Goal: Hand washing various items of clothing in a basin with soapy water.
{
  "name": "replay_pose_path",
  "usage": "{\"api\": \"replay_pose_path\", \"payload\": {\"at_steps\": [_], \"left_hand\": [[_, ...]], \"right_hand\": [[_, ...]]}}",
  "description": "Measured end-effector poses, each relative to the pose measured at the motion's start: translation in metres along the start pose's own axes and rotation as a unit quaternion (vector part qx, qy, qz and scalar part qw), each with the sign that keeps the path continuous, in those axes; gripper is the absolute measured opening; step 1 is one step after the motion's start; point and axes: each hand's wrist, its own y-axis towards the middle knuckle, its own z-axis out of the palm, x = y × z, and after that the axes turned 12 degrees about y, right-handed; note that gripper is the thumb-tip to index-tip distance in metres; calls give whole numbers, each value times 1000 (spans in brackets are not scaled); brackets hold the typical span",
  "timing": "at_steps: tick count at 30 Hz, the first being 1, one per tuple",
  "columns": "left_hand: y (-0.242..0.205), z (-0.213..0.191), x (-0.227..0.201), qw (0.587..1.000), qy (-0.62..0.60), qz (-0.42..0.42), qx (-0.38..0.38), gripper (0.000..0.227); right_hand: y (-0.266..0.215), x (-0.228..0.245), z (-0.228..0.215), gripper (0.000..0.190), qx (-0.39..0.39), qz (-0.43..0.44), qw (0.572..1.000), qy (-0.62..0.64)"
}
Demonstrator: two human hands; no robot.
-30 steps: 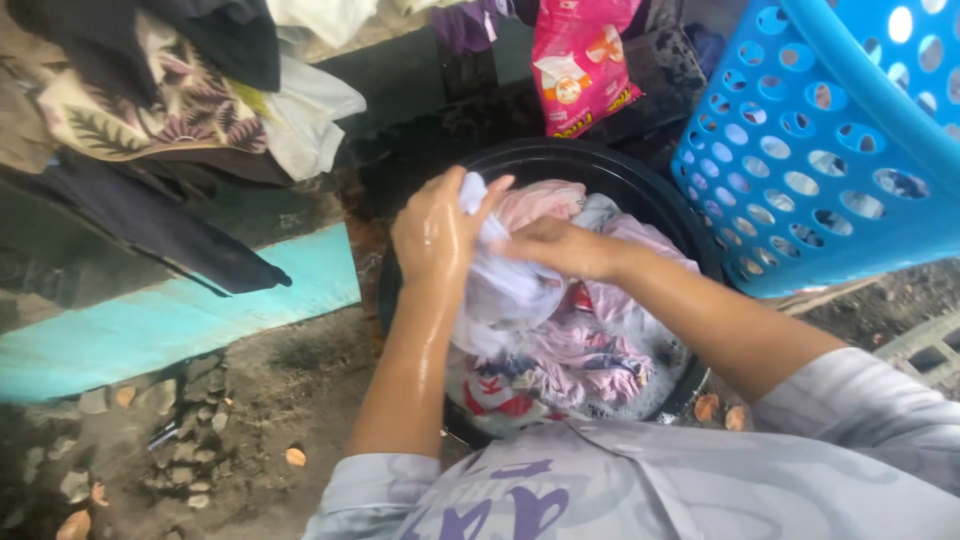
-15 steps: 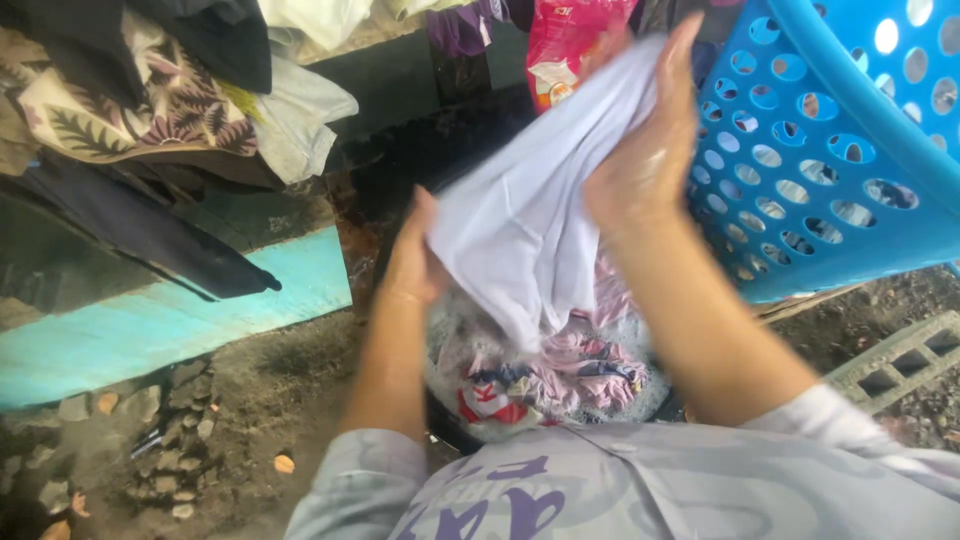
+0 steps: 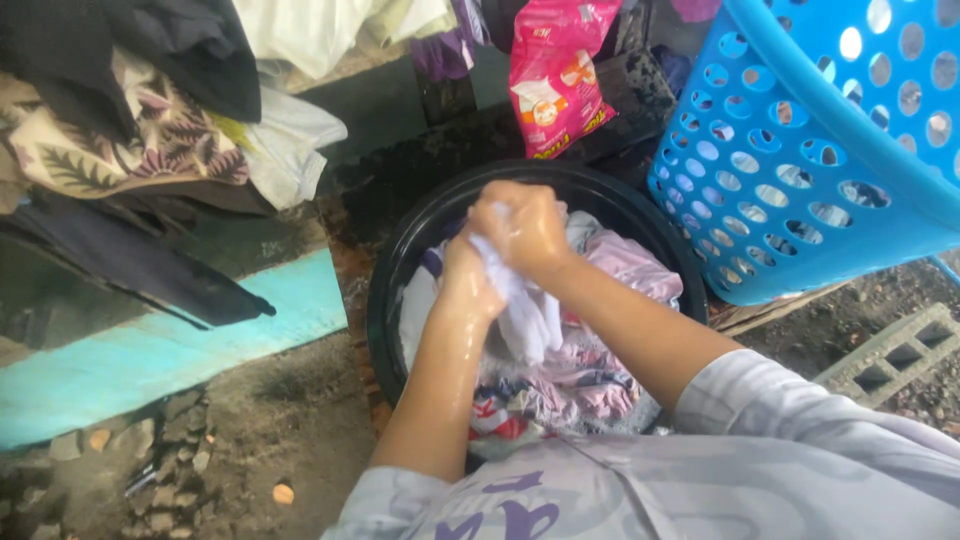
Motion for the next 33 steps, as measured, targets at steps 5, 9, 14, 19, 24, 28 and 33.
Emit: {"api": "replay_pose_path", "payload": {"at_steps": [5, 9, 14, 19, 24, 28, 33], "left_hand": [[-79, 54, -52, 994, -80, -20, 68, 102], [-86, 35, -60, 959, -151, 21, 240, 128], [-92, 22, -72, 908, -152, 25, 390, 129], [-65, 12, -58, 954, 234, 78, 172, 106], [-63, 4, -60, 813, 542, 83, 196, 69], [-75, 26, -73, 938, 321, 101, 80, 68], [-10, 14, -30, 985, -52, 126, 108, 81]], "right_hand": [[6, -7, -21, 36, -40, 224, 974, 20], [8, 1, -44, 40, -23, 186, 977, 103], [22, 21, -68, 48, 147, 296, 944, 21], [46, 44, -81, 32, 338, 190, 922, 8], [74, 53, -89, 17, 191, 281, 904, 260], [61, 16, -75, 18, -136, 148, 894, 401], [-1, 48, -5, 23, -181, -12, 980, 77]]}}
